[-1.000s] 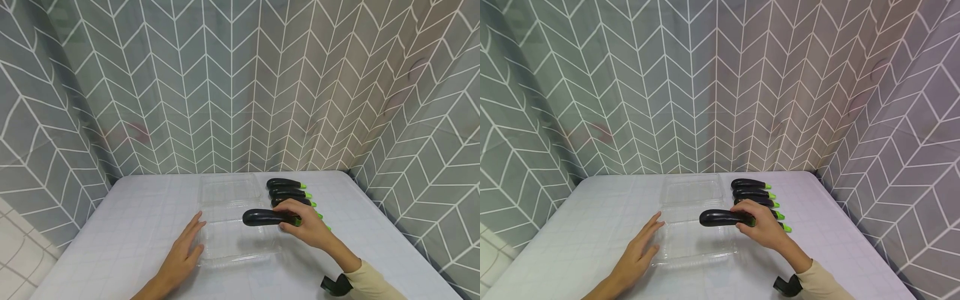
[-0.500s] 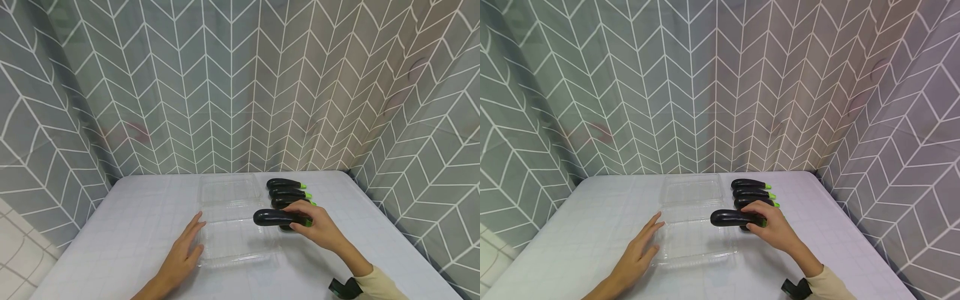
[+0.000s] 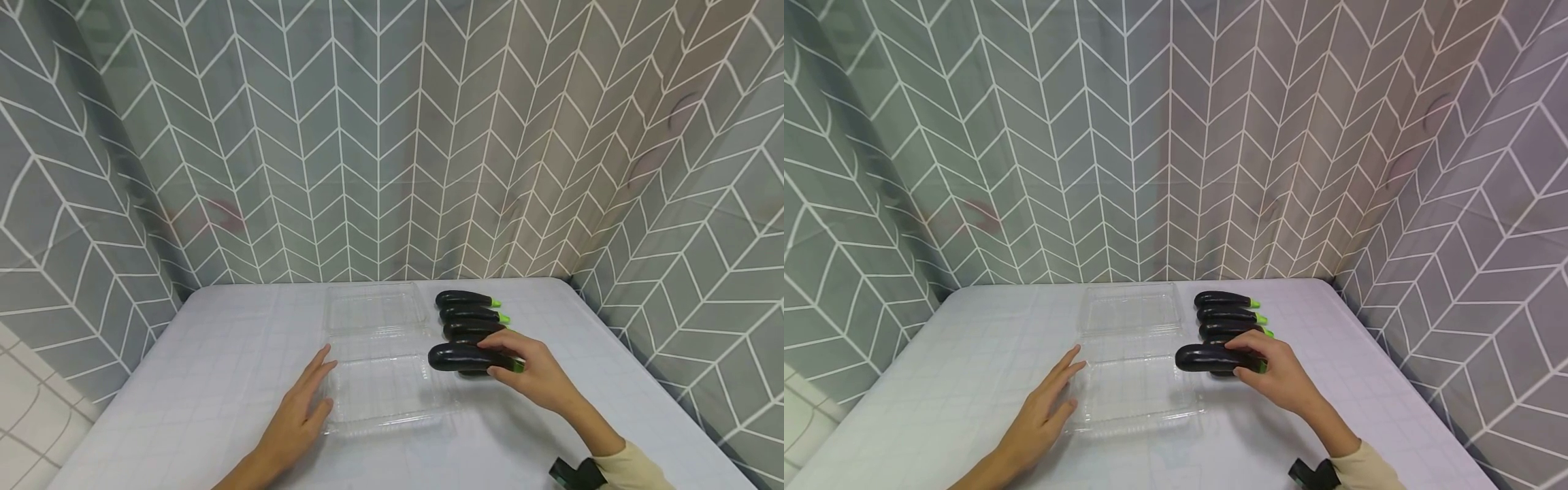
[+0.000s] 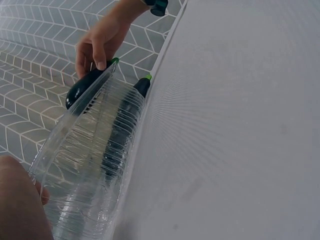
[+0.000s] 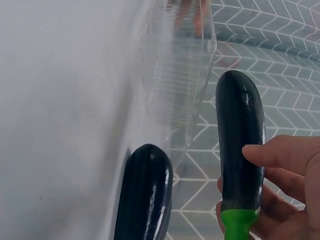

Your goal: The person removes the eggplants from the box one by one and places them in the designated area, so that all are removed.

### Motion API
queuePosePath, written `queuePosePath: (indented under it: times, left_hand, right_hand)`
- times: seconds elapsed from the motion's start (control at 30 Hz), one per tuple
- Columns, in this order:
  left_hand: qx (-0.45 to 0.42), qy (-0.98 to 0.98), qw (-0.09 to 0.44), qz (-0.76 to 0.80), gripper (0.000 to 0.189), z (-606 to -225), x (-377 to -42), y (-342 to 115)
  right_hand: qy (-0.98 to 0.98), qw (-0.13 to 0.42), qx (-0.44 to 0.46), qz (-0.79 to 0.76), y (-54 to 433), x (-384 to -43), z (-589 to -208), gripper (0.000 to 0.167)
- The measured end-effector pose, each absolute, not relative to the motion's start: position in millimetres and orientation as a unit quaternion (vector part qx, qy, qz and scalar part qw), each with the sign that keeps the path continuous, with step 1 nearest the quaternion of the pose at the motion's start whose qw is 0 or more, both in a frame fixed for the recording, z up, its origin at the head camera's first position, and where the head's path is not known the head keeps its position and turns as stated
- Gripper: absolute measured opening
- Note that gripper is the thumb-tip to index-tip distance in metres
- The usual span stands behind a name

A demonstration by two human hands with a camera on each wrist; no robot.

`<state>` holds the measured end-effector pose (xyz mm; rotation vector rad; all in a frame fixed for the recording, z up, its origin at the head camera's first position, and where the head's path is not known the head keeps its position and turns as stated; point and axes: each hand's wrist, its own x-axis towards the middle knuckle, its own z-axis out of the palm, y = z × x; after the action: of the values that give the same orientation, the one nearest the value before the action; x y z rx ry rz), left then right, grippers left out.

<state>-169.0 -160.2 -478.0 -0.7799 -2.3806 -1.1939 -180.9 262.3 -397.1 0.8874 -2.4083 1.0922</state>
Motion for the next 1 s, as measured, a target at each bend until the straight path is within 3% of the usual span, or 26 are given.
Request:
queuePosePath:
  times: [1.0]
  left_hand:
    - [-0.273,-0.846,0.182,-0.420,0.061,-477.2,-169.2,-159.6]
  right_hand:
    - [-0.864,0.186,0.280,0.375,279.7,-182.6,-407.3,0.048]
